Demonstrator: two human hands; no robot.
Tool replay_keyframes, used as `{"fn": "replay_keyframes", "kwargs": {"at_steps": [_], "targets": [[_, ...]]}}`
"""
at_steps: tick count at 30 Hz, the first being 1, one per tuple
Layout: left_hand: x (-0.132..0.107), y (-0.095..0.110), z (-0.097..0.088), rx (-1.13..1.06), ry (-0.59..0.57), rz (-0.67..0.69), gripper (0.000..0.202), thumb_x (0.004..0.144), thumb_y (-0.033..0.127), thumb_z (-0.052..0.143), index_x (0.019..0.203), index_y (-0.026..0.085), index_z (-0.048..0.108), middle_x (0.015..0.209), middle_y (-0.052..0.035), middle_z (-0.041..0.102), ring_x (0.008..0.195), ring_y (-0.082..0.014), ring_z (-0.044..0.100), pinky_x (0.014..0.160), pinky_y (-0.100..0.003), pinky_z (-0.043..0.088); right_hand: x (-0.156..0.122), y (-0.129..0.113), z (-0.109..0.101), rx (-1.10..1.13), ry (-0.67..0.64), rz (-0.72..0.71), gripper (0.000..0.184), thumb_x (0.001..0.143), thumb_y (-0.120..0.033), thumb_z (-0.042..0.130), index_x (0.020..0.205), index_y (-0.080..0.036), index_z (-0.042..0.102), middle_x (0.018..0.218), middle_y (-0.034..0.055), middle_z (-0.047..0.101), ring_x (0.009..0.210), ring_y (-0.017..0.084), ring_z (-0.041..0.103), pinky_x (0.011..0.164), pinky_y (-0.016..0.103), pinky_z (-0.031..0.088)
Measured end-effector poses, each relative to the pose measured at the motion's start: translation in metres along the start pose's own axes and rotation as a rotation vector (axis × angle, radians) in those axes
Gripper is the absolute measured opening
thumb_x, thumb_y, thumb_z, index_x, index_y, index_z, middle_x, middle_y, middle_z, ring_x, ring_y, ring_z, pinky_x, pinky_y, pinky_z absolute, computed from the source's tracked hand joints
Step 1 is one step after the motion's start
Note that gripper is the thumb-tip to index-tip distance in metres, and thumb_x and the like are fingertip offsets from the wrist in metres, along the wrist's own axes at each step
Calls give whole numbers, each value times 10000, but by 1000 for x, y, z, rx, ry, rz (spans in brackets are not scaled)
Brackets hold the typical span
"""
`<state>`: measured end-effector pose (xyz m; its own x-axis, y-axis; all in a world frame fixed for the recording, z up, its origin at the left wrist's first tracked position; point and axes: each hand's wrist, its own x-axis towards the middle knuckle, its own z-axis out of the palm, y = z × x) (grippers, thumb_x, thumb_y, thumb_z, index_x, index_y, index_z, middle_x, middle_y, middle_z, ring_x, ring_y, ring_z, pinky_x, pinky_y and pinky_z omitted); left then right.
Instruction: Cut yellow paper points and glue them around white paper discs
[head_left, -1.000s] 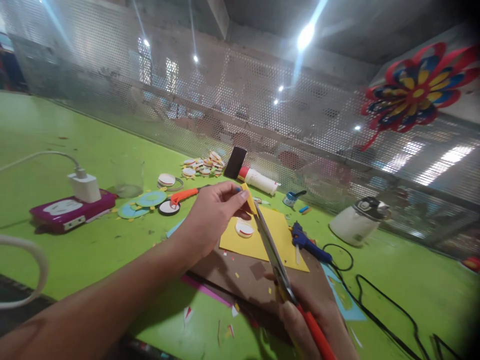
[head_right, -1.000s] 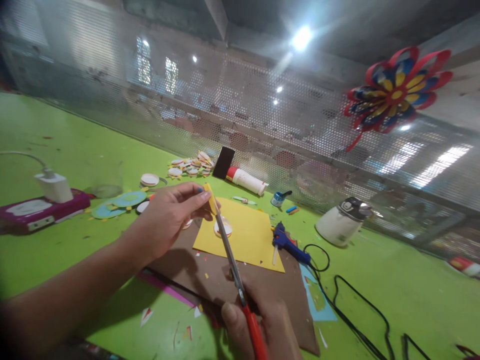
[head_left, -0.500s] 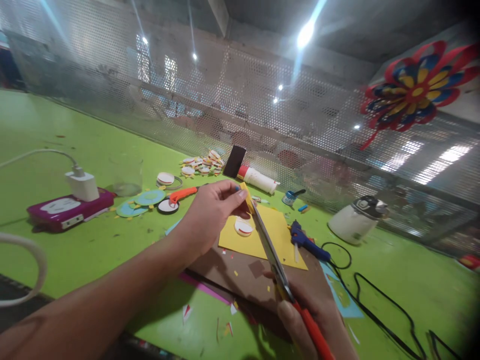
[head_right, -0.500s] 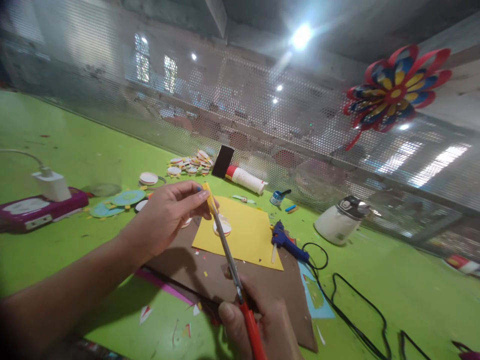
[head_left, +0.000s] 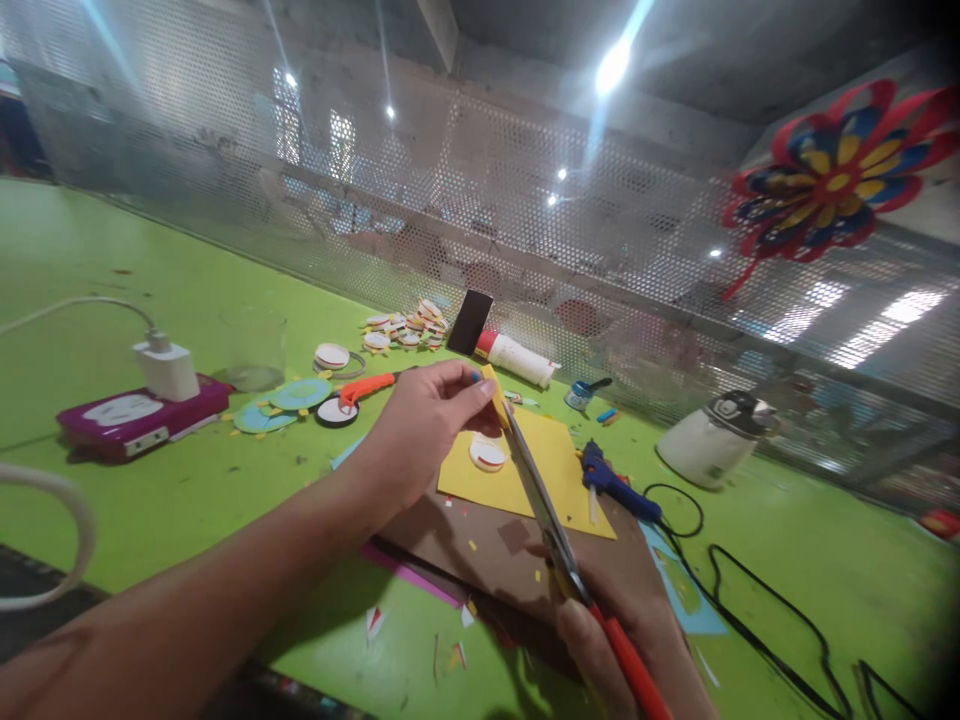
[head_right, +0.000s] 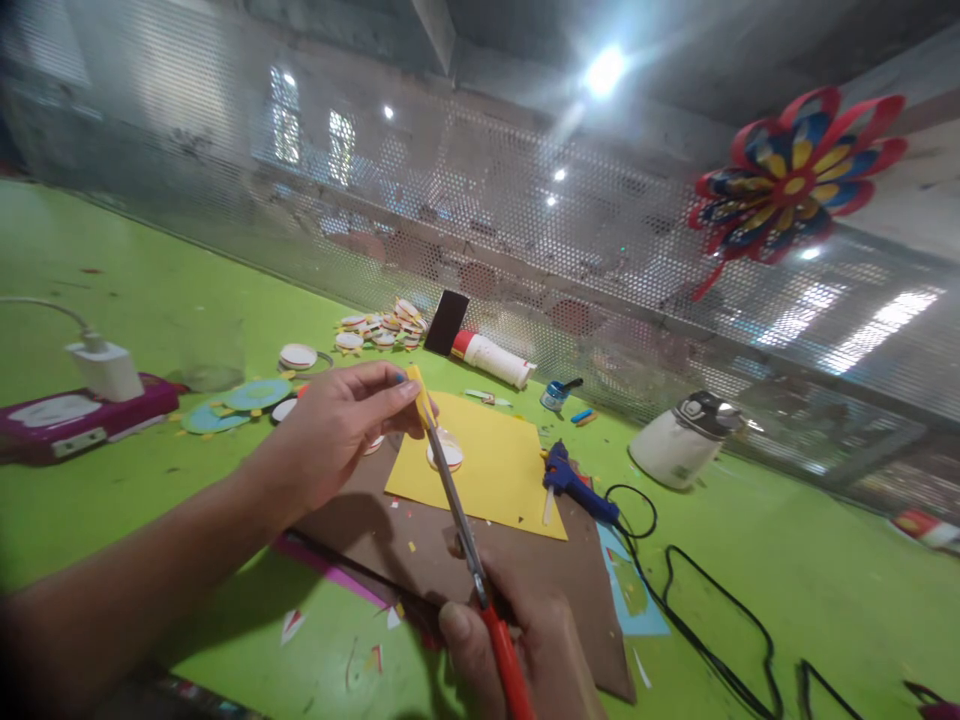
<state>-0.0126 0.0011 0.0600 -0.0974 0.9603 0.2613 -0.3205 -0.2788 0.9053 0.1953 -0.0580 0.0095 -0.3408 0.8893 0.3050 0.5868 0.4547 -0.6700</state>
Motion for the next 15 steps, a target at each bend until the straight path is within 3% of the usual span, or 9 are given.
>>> {"fn": "replay_keyframes", "kwargs": {"at_steps": [15], "targets": [[1,0,1,-28,-2,-9,125,761,205,652,690,105,626,646,-35,662,573,-110,597,650,-252,495,-2,5,4,-22,47,30,539,829,-610,473,1094,-198,696,484,7,546,407,156,522,383,220,416]]}}
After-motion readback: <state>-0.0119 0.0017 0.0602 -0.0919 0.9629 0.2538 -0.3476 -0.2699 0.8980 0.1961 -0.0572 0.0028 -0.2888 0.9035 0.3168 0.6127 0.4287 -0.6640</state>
